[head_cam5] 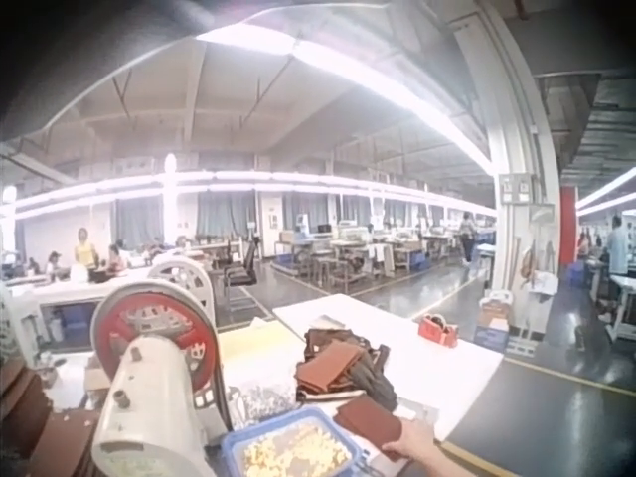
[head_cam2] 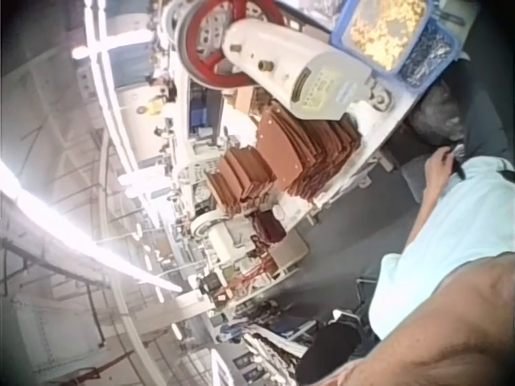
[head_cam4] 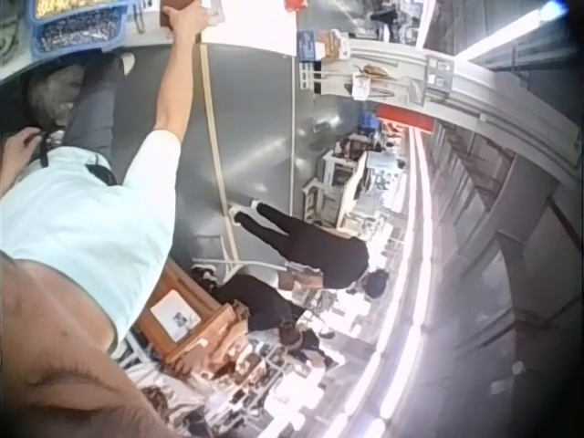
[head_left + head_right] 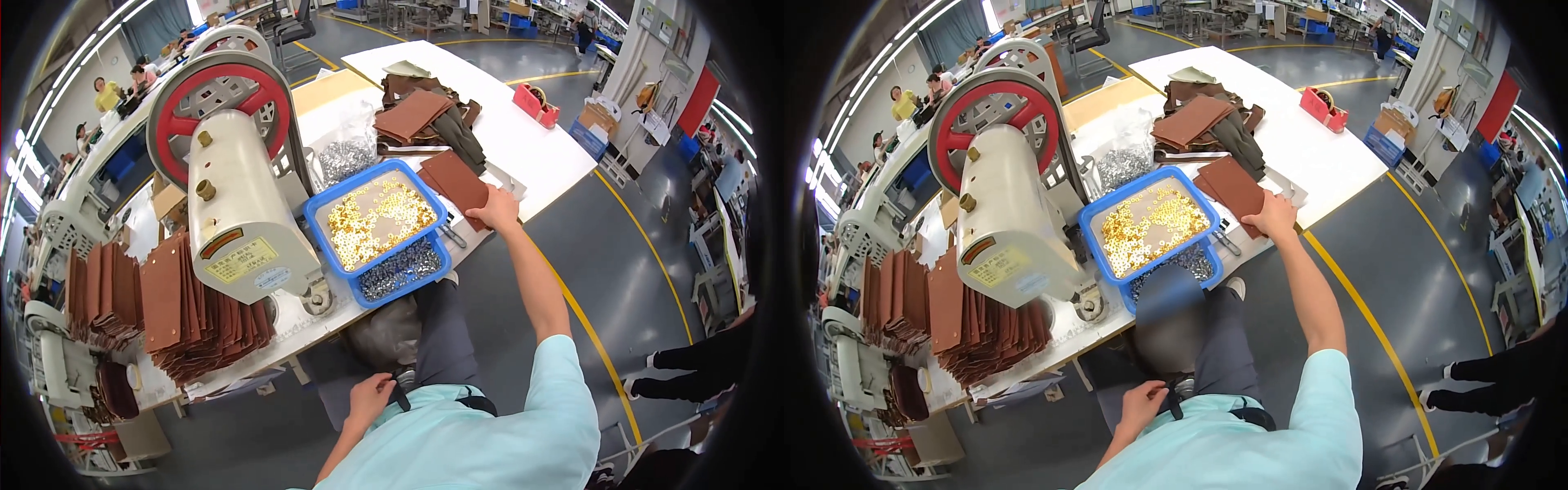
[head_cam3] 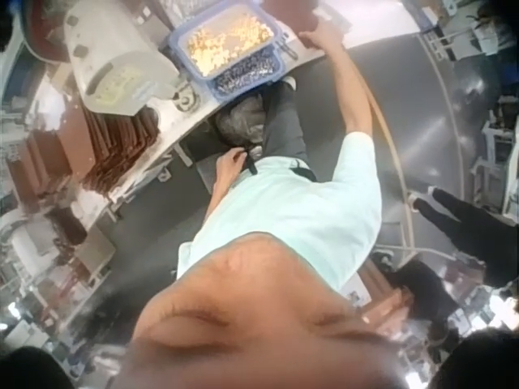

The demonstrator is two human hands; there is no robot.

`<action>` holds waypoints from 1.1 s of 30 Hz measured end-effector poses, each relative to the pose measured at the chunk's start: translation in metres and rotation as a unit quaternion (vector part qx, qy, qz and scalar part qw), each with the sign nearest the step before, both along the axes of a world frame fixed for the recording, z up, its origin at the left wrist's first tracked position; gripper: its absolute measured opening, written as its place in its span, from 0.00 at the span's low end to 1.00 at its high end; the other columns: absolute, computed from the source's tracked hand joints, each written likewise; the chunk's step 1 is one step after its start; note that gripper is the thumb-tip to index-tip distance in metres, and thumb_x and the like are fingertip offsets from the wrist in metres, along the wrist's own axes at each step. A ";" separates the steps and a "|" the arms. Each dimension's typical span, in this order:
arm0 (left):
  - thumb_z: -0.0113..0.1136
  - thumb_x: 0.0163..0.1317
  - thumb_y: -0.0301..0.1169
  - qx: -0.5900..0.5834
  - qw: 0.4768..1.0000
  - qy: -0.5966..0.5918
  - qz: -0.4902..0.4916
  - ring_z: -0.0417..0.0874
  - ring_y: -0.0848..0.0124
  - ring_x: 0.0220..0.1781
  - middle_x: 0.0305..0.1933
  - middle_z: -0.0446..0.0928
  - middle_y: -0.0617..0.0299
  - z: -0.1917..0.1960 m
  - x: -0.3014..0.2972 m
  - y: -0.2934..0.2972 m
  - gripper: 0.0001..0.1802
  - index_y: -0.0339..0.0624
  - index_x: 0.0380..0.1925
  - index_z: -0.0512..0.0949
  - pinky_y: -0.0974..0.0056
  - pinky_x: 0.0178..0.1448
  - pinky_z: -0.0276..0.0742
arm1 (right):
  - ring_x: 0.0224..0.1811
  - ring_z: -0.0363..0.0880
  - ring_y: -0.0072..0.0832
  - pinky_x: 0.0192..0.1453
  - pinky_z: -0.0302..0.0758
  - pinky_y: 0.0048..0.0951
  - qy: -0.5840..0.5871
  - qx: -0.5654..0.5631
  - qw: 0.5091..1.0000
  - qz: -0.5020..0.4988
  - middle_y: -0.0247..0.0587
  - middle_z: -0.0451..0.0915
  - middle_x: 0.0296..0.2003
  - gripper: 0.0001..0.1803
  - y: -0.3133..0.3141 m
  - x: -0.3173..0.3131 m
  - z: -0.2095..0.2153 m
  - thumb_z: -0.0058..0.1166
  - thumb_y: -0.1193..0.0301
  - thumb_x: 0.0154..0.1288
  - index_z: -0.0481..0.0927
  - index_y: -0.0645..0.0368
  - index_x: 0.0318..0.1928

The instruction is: Attaching metal rivets or eyelets to leather pieces using a specialized setting machine in a workshop.

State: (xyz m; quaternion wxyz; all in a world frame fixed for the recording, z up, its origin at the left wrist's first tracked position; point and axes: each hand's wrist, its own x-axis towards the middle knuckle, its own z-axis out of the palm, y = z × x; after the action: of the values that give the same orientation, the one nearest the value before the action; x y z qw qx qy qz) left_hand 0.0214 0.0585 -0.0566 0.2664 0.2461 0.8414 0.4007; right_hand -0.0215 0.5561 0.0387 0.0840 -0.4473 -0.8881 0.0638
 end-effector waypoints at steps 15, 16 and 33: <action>0.67 0.64 0.37 -0.051 0.998 0.040 -0.025 0.90 0.60 0.40 0.39 0.88 0.53 0.006 -0.017 -0.016 0.15 0.42 0.47 0.86 0.59 0.46 0.84 | 0.73 0.63 0.60 0.74 0.64 0.55 0.011 0.041 0.992 0.117 0.65 0.67 0.68 0.39 -0.004 0.010 -0.037 0.60 0.46 0.62 0.74 0.56 0.68; 0.67 0.64 0.37 -0.053 0.997 0.041 -0.024 0.90 0.60 0.40 0.39 0.88 0.53 0.005 -0.016 -0.016 0.15 0.42 0.47 0.86 0.59 0.46 0.84 | 0.73 0.63 0.60 0.74 0.64 0.55 0.012 0.039 0.992 0.118 0.65 0.67 0.68 0.39 -0.009 0.009 -0.036 0.60 0.46 0.62 0.74 0.56 0.68; 0.68 0.65 0.32 0.056 0.995 -0.003 -0.080 0.90 0.68 0.40 0.43 0.88 0.55 0.055 -0.039 0.042 0.15 0.39 0.50 0.84 0.64 0.46 0.84 | 0.29 0.86 0.45 0.34 0.81 0.40 0.438 0.125 0.889 0.052 0.48 0.86 0.30 0.12 -0.053 0.063 0.068 0.48 0.70 0.78 0.82 0.63 0.45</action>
State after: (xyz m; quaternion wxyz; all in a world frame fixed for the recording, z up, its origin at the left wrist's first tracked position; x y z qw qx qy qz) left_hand -0.0178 0.1006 -0.0019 0.2858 0.3261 0.7943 0.4255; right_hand 0.0418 0.5035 0.1063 0.5165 -0.3125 -0.7838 0.1461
